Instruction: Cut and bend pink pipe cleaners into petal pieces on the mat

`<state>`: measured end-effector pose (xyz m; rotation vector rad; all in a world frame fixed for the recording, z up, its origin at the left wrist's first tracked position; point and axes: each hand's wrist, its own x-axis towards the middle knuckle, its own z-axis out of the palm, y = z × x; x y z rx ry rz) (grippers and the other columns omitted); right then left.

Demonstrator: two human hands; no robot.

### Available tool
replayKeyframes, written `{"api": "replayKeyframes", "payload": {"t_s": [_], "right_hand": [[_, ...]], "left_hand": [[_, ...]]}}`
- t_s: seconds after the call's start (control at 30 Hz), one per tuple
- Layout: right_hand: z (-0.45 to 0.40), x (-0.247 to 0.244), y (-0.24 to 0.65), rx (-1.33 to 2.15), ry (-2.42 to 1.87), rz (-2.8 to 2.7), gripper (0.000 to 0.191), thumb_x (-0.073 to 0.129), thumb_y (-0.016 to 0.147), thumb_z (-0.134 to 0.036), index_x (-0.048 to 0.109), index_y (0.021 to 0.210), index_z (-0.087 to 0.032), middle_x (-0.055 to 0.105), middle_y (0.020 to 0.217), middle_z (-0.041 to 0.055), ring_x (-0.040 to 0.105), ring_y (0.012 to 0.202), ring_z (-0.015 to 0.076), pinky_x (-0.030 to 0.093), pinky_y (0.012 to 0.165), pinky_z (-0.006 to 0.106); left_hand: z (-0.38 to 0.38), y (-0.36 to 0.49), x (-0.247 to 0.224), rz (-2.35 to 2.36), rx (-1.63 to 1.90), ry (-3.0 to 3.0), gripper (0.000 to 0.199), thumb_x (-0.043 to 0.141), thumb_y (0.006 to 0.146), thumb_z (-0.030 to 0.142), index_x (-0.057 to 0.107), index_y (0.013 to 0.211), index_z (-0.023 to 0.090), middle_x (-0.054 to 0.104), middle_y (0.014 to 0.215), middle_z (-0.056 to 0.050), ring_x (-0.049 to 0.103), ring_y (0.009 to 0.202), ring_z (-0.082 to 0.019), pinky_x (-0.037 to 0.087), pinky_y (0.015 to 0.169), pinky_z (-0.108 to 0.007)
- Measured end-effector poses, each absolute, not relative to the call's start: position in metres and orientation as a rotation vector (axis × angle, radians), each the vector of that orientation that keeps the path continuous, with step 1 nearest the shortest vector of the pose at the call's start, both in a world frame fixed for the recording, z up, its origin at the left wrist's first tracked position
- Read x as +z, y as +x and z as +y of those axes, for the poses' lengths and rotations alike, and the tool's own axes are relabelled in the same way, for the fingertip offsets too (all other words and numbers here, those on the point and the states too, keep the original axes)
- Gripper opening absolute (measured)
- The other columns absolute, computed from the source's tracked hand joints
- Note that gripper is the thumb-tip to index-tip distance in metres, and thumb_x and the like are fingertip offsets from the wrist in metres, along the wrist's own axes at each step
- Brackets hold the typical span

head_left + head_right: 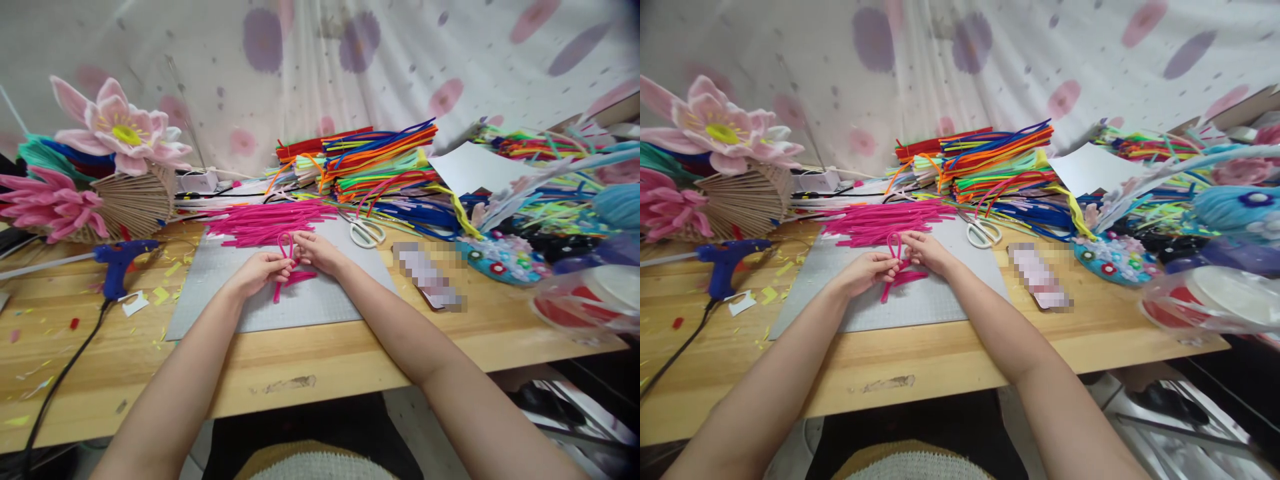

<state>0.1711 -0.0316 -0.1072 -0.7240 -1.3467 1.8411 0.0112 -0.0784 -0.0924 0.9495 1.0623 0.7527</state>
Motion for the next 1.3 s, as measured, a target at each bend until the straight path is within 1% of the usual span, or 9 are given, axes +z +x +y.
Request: {"api": "replayKeyframes", "payload": {"t_s": [0.07,0.13,0.2,0.33,0.5,0.77,1.0,1.13,1.3], "right_hand": [[-0.031,-0.106,0.173,1.95,-0.668,-1.281,0.034,0.055,0.075,-0.044,0.058,0.097,-0.019,0.062,0.086,0.0029,0.044,0.052,0.0053,0.025,0.037,0.016],[-0.031,-0.106,0.174,2.05,-0.644,-1.252,0.036,0.051,0.078,-0.046,0.059,0.097,-0.017,0.063,0.093,0.0063,0.047,0.054,0.0062,0.028,0.037,0.016],[-0.031,-0.107,0.175,2.11,-0.623,-1.206,0.035,0.05,0.08,-0.045,0.061,0.094,-0.015,0.063,0.09,0.0073,0.048,0.054,0.0064,0.031,0.038,0.016],[-0.03,-0.109,0.176,2.097,-0.636,-1.134,0.026,0.053,0.08,-0.035,0.062,0.09,-0.013,0.064,0.081,0.0047,0.047,0.05,0.0048,0.036,0.041,0.015],[-0.031,-0.107,0.175,2.027,-0.716,-1.081,0.02,0.056,0.078,-0.032,0.062,0.085,-0.014,0.062,0.071,0.0009,0.043,0.046,0.0046,0.037,0.042,0.017],[-0.031,-0.105,0.17,1.922,-0.783,-0.923,0.015,0.065,0.07,-0.028,0.061,0.074,-0.013,0.059,0.062,-0.0015,0.04,0.046,0.0027,0.031,0.04,0.015],[-0.031,-0.106,0.168,1.866,-0.767,-0.889,0.01,0.064,0.066,-0.02,0.058,0.072,-0.014,0.058,0.063,-0.0023,0.04,0.047,0.0026,0.029,0.04,0.014],[-0.03,-0.109,0.168,1.759,-0.775,-0.914,0.009,0.06,0.066,-0.021,0.052,0.067,-0.016,0.053,0.059,-0.0043,0.041,0.048,0.0032,0.027,0.039,0.014],[-0.031,-0.108,0.17,1.803,-0.705,-1.013,0.018,0.063,0.064,-0.028,0.05,0.069,-0.017,0.053,0.064,-0.0043,0.042,0.049,0.0036,0.022,0.037,0.014]], "left_hand": [[-0.08,0.016,-0.09,1.016,0.718,0.937,0.011,0.069,0.063,0.018,0.063,0.065,0.009,0.057,0.056,-0.001,0.051,0.048,-0.004,0.046,0.049,-0.016],[-0.082,0.022,-0.089,0.973,0.697,0.93,0.012,0.07,0.063,0.017,0.063,0.064,0.009,0.056,0.056,0.0,0.049,0.048,-0.003,0.046,0.049,-0.016],[-0.084,0.026,-0.088,0.946,0.691,0.92,0.011,0.07,0.063,0.017,0.064,0.066,0.008,0.055,0.057,0.001,0.049,0.048,-0.003,0.046,0.05,-0.016],[-0.088,0.029,-0.087,0.952,0.698,0.873,0.011,0.067,0.066,0.013,0.067,0.077,0.009,0.054,0.058,0.002,0.048,0.048,-0.002,0.047,0.053,-0.016],[-0.088,0.029,-0.091,0.978,0.743,0.843,0.011,0.064,0.069,0.01,0.067,0.08,0.009,0.058,0.061,0.0,0.054,0.054,-0.004,0.049,0.055,-0.016],[-0.085,0.035,-0.093,1.02,0.771,0.826,0.002,0.064,0.069,0.01,0.065,0.07,0.008,0.06,0.059,-0.001,0.055,0.052,-0.004,0.049,0.056,-0.015],[-0.084,0.033,-0.094,1.024,0.746,0.821,0.004,0.061,0.071,0.008,0.064,0.07,0.007,0.061,0.058,-0.003,0.057,0.052,-0.006,0.049,0.056,-0.016],[-0.083,0.033,-0.094,1.026,0.744,0.812,0.003,0.061,0.07,0.007,0.064,0.069,0.007,0.061,0.058,-0.003,0.056,0.051,-0.006,0.049,0.056,-0.016],[-0.084,0.031,-0.094,1.022,0.737,0.8,0.004,0.062,0.07,0.009,0.065,0.071,0.006,0.06,0.057,-0.004,0.057,0.051,-0.006,0.049,0.053,-0.015]]}}
